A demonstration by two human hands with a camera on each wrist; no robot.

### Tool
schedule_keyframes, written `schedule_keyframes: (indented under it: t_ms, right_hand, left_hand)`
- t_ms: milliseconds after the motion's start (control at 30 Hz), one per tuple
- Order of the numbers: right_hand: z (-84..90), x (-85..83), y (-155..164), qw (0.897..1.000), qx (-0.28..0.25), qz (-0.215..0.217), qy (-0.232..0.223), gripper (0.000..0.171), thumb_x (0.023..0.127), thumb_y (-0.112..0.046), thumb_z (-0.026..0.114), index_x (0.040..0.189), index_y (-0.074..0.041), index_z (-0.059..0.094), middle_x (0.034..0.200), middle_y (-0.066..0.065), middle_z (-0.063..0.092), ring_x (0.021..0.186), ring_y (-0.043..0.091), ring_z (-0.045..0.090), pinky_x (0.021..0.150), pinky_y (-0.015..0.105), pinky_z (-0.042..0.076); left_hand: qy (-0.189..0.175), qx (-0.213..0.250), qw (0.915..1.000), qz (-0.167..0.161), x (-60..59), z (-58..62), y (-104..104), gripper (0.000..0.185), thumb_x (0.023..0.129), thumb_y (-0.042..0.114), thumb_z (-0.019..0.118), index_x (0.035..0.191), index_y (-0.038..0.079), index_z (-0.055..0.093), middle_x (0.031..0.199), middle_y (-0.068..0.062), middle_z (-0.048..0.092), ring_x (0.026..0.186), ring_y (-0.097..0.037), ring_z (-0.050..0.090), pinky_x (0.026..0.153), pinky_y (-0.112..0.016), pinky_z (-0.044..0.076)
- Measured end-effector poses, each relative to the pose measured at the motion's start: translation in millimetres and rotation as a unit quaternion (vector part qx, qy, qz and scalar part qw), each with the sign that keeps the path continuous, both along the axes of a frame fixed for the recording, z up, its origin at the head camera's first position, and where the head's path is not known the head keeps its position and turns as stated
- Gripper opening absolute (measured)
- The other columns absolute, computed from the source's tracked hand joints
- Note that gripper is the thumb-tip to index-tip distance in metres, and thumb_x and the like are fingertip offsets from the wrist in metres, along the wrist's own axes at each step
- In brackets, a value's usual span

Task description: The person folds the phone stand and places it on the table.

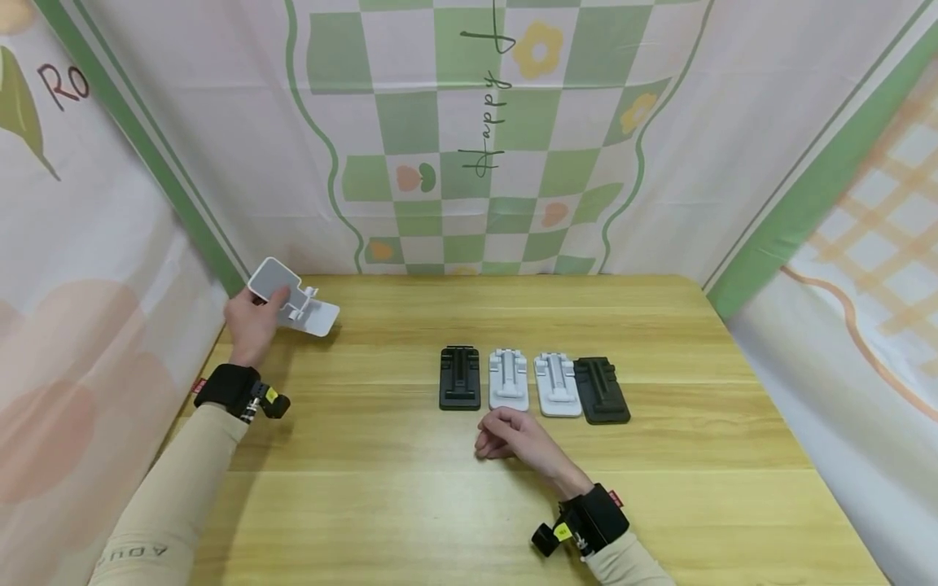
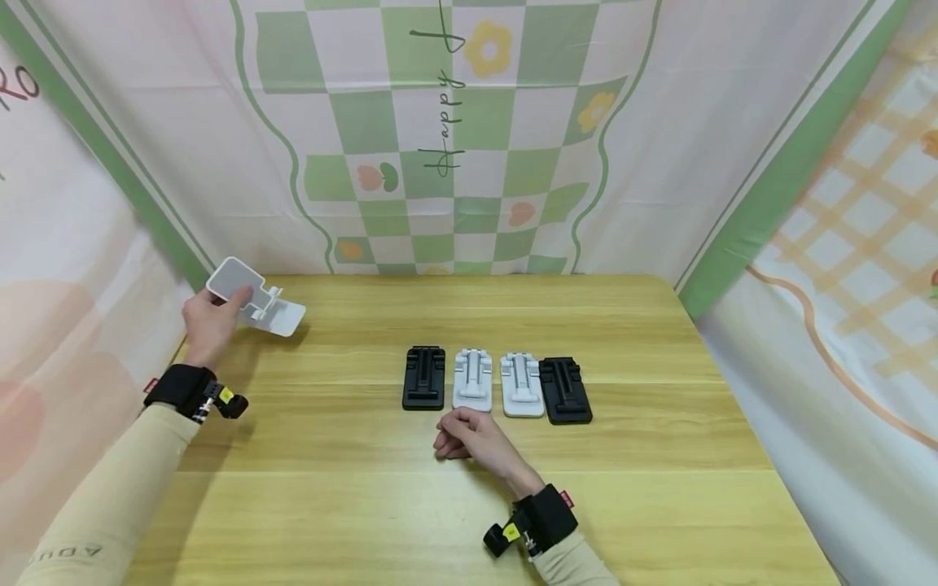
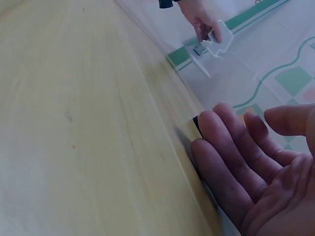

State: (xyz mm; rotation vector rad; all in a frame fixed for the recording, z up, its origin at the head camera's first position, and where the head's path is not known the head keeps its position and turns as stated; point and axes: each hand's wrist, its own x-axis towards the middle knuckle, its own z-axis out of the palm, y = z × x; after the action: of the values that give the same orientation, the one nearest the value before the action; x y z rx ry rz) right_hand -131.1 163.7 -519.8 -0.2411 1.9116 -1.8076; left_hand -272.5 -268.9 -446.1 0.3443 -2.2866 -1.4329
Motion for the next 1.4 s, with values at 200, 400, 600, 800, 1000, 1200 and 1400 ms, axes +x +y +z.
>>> schedule_keyframes:
  t_ms: [200,400,600,800,1000,1200,1400]
  right_hand:
    - [-1.3,-1.7,-2,1.000,-0.004,-0.001,-0.002,0.041,0.110,-0.025,0.052,0.124,0.013,0.058,0.104,0.013,0.073,0.091,0.019,0.073,0.085,0.032,0.061]
    - [1.5,-3.2,-3,1.000,-0.016,0.004,-0.005,0.045,0.110,-0.026,0.051,0.134,0.011,0.055,0.115,0.019,0.070,0.103,0.023,0.072,0.093,0.033,0.059]
    - [2.9,-4.6,-6,0.999,-0.032,0.006,-0.002,0.046,0.110,-0.025,0.050,0.138,0.012,0.051,0.123,0.024,0.067,0.111,0.029,0.070,0.096,0.034,0.058]
    - [3.7,-5.0,-11,0.999,-0.046,0.016,0.004,0.047,0.111,-0.023,0.048,0.142,0.013,0.047,0.127,0.026,0.065,0.115,0.031,0.068,0.098,0.034,0.057]
    - [5.3,-7.0,-15,0.999,-0.051,0.011,0.003,0.049,0.110,-0.023,0.049,0.145,0.011,0.044,0.131,0.027,0.063,0.119,0.033,0.067,0.100,0.034,0.056]
    - [4.8,-9.5,-16,0.998,-0.067,0.003,-0.014,0.052,0.112,-0.028,0.045,0.148,0.009,0.041,0.136,0.030,0.059,0.123,0.037,0.064,0.103,0.038,0.054]
    - [5.6,-10.6,-19,0.995,-0.097,0.010,-0.021,0.062,0.113,-0.040,0.038,0.151,0.009,0.037,0.144,0.032,0.053,0.131,0.042,0.057,0.107,0.043,0.051]
  left_hand:
    - [0.030,0.013,0.9989,-0.034,7.5,6.9,23,0.047,0.097,0.028,0.072,0.126,-0.010,0.067,0.121,-0.028,0.069,0.089,0.003,0.058,0.077,-0.010,0.047]
    - [0.037,0.046,0.9956,-0.072,19.3,15.5,49,0.051,0.096,0.029,0.075,0.131,-0.008,0.065,0.124,-0.026,0.069,0.096,-0.005,0.062,0.082,-0.011,0.051]
    - [0.053,0.078,0.9886,-0.118,32.2,24.6,72,0.050,0.095,0.023,0.077,0.131,-0.008,0.061,0.123,-0.025,0.067,0.097,-0.006,0.064,0.082,-0.012,0.054]
    - [0.068,0.085,0.9800,-0.167,45.9,32.9,93,0.045,0.095,0.018,0.077,0.128,-0.008,0.062,0.121,-0.026,0.068,0.094,-0.004,0.066,0.081,-0.013,0.055]
    - [0.065,0.071,0.9710,-0.219,59.8,35.4,115,0.040,0.095,0.015,0.076,0.127,-0.007,0.065,0.118,-0.027,0.069,0.093,-0.008,0.068,0.079,-0.016,0.057]
    - [0.063,0.070,0.9580,-0.271,74.0,35.7,133,0.038,0.094,0.012,0.076,0.126,-0.006,0.066,0.118,-0.026,0.071,0.093,-0.012,0.071,0.080,-0.020,0.059]
    - [0.067,0.071,0.9451,-0.312,88.3,36.9,150,0.034,0.092,0.007,0.077,0.123,-0.005,0.069,0.112,-0.022,0.074,0.092,-0.014,0.071,0.081,-0.025,0.059]
